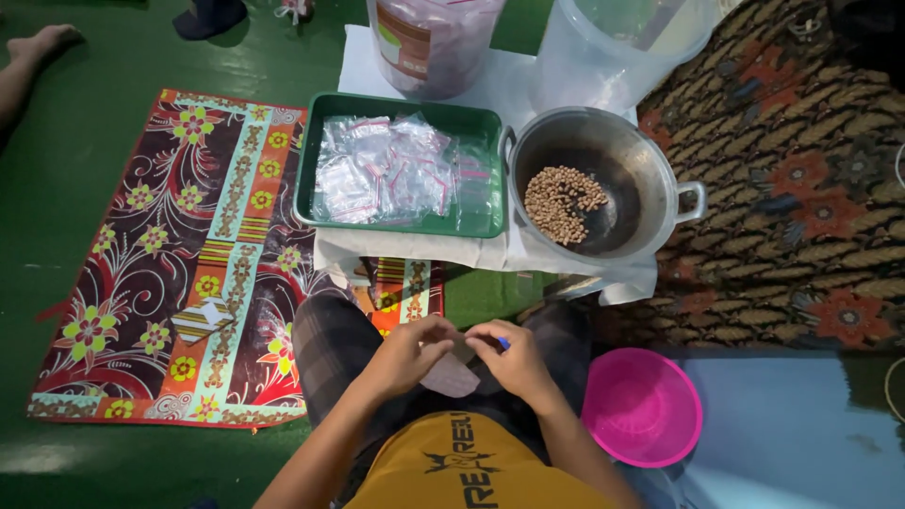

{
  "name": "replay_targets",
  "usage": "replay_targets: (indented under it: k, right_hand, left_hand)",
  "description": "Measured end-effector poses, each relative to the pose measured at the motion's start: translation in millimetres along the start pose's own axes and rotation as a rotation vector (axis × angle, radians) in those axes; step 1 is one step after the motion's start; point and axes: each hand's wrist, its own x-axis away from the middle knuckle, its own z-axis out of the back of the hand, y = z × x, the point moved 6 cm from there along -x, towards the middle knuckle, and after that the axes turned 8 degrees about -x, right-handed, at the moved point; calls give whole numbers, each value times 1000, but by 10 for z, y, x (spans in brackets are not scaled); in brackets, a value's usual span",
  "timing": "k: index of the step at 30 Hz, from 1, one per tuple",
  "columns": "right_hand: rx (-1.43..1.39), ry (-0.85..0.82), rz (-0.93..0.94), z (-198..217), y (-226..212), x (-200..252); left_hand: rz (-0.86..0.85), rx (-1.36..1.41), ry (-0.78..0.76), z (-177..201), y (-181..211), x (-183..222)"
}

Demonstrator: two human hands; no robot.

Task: Packaging roasted peanuts into small plastic bags using a spoon and sealing them manually.

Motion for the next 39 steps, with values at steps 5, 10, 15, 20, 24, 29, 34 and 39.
replay_targets:
  k: [5,10,15,20,24,29,34,39]
  right_hand:
    - [120,-74,114,9,-146,-2]
    - [200,-9,169,-52,-166,2]
    - [154,174,-64,-46,264,70]
    - [-12,162,-324,-109,283,100]
    - [-22,116,-421,-122,292,98]
    - [-82,99,-404,-122,426,83]
    - [67,139,-348,-69,521,78]
    - [277,109,-314,-146,471,102]
  left_hand:
    - [-110,-148,-108,-25,149,19]
    - [-104,-338,-135,-178,-109,-6]
    - [134,-180,-42,-189,-329,-22]
    - [170,-66,1,-289,-437,-42]
    - [178,-24,-22,-378,-450,-64]
    - [242,165,-31,-454,-538,-91]
    - [322,330,-27,-558,-845,-128]
    - [127,-251,14,-457,-582,-49]
